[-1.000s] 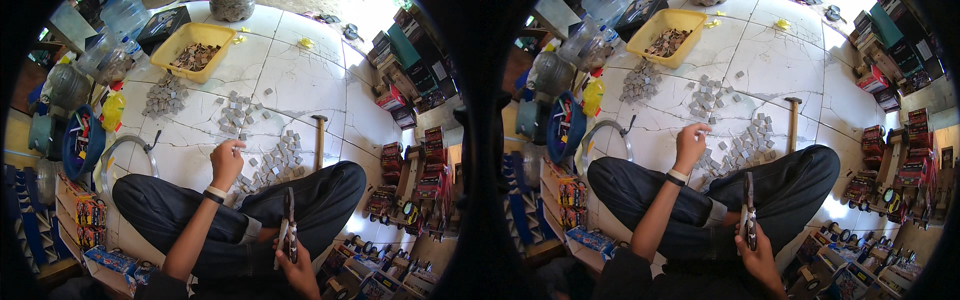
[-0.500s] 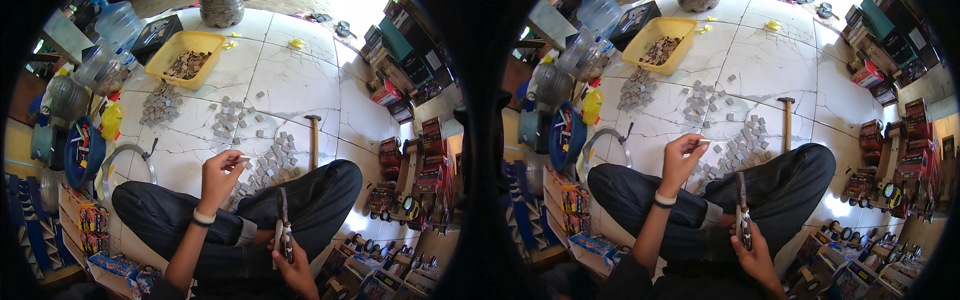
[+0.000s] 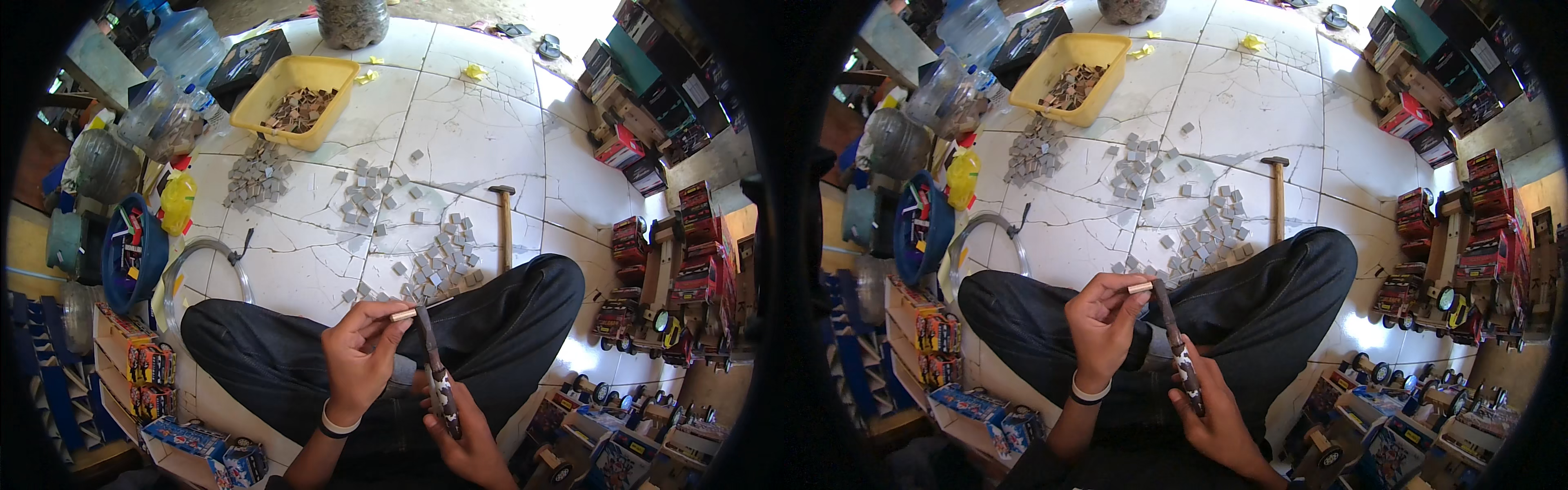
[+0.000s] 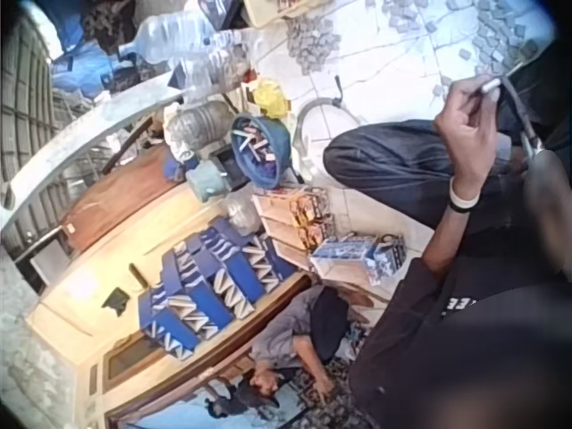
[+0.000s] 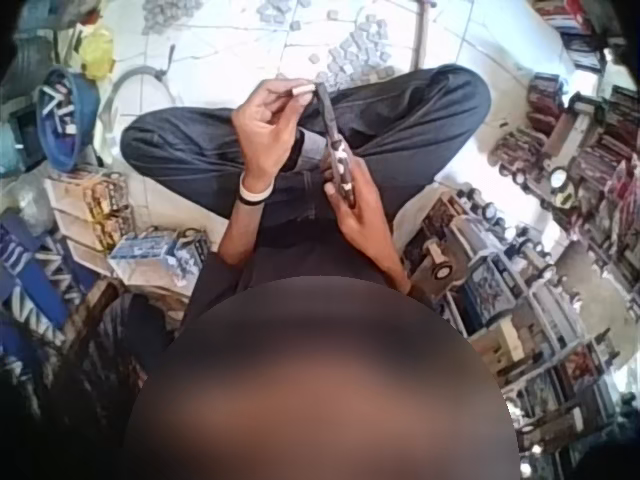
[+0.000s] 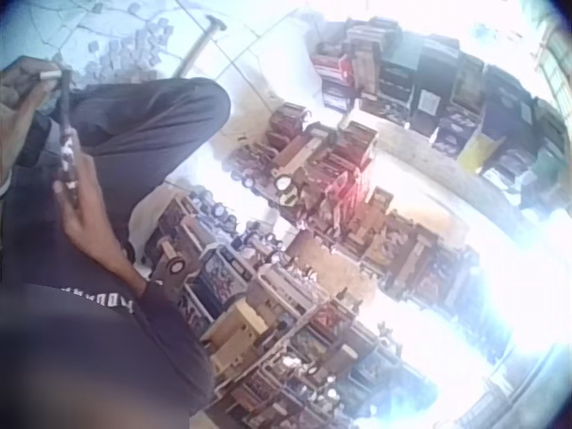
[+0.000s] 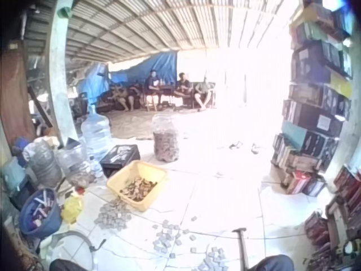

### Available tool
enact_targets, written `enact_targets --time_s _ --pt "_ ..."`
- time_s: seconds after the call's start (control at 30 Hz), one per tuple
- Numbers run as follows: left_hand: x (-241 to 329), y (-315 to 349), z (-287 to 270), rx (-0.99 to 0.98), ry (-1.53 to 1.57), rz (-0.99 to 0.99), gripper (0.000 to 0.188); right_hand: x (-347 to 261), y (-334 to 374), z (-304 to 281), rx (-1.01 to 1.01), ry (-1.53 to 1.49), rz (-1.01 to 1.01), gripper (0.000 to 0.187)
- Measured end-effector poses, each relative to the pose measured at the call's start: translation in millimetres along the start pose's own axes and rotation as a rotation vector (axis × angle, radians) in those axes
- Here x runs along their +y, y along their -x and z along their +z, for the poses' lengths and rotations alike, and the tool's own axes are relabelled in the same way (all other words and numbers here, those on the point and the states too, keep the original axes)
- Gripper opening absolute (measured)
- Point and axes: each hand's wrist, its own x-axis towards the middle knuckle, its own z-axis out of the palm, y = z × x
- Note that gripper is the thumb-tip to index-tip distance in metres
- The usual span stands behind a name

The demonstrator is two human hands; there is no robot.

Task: The person sits cross-legged on a tiled floor and repeatedly picks up small gray metal pieces, trims them with pliers, and places them back on the floor. A hammer is used briefly to tap a piece. The person continues this cycle throughout the clip.

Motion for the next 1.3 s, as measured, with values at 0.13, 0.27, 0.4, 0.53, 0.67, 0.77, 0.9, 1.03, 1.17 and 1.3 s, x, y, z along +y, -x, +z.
enact_targets --time_s 0.13,0.27,0.4,0.53,0.67,0.77,0.9,1.03,1.17,1.3 --pt "0 2 -3 0.018 0.036 0.01 0.012 -2 1 4 -0.011 0.016 0.016 0.07" --pt "2 4 -7 0.024 0.053 0.021 0.012 -4 0 7 -0.005 0.036 -0.009 0.07" --pt "2 6 -9 0.024 0.043 0.038 0.013 -6 0 9 -0.013 0.037 0.005 0.071" --pt "2 8 -13 0.028 0.035 0.026 0.013 -5 1 10 -0.018 0.111 0.023 0.072" --pt "-3 11 -15 0.044 0.07 0.02 0.012 -4 3 10 -0.012 0.127 0.039 0.07" --pt "-7 9 -17 0.024 0.099 0.028 0.015 -4 0 13 -0.009 0.039 0.025 0.064" --pt "-6 6 -20 0.014 0.008 0.005 0.017 -12 0 20 0.001 -0.053 0.038 0.043" --pt "-4 4 -20 0.075 -0.172 0.137 0.014 -14 -4 20 -0.016 -0.065 0.025 0.027" --pt "-3 1 -22 0.091 -0.139 0.118 0.015 -10 -7 23 -0.022 -0.059 -0.025 0.026" --pt "-1 -6 -23 0.06 0.173 0.184 0.018 -14 -8 17 -0.116 -0.272 0.109 0.04"
